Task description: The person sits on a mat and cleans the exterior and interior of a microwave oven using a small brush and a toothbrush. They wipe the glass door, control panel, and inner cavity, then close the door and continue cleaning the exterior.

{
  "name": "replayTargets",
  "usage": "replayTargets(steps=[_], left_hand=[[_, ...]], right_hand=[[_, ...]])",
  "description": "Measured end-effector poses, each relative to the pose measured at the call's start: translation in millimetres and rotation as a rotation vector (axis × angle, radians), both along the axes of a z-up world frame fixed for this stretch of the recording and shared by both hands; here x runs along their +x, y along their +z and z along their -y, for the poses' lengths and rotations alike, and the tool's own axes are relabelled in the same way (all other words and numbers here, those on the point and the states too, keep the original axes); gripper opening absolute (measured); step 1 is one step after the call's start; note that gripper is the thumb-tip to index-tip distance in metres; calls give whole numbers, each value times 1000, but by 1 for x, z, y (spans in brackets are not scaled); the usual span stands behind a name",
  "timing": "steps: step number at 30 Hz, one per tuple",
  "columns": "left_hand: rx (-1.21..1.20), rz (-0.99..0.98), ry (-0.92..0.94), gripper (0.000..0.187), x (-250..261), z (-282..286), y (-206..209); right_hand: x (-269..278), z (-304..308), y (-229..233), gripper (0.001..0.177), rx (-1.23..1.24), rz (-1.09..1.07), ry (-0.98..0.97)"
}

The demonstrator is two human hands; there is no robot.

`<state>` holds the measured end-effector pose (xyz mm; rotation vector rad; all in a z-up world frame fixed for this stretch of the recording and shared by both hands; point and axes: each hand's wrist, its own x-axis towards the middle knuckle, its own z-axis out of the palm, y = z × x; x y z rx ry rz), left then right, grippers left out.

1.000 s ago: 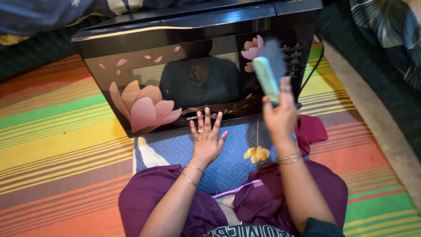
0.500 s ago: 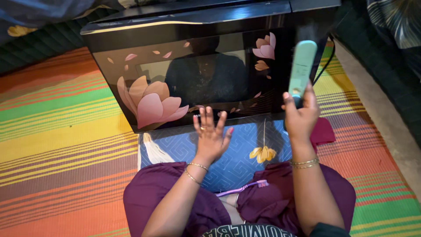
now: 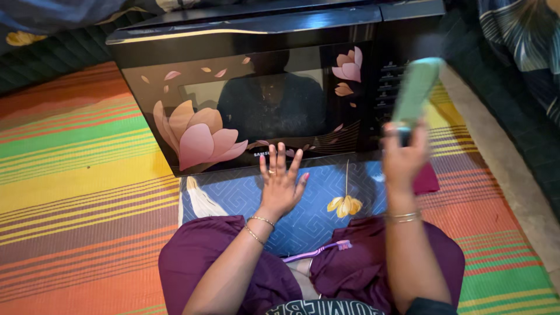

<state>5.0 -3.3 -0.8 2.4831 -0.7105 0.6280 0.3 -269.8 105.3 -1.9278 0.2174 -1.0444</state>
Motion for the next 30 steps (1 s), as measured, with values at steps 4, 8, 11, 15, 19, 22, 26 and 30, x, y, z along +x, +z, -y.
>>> replayTargets(steps=[4, 8, 11, 15, 19, 22, 26, 30], left_hand=[[27, -27, 15, 71, 0, 1, -1], [37, -32, 16, 71, 1, 1, -2], [42, -55, 15, 71, -1, 2, -2], [29, -45, 15, 71, -2, 3, 1], [47, -63, 14, 71, -2, 3, 4], [53, -69, 8, 71, -2, 4, 4], [57, -84, 10, 71, -2, 4, 5], [72, -82, 8, 71, -2, 3, 9]], right_hand=[[3, -40, -3, 60, -478, 10, -22], [5, -31, 5, 64, -421, -52, -54], [5, -18, 10, 59, -336, -35, -78], [4, -24, 11, 56, -102, 25, -17], [0, -28, 5, 56, -102, 16, -27], [5, -19, -2, 55, -202, 67, -1], [13, 14, -2, 38, 202, -20, 9], [9, 35, 5, 38, 322, 146, 90]])
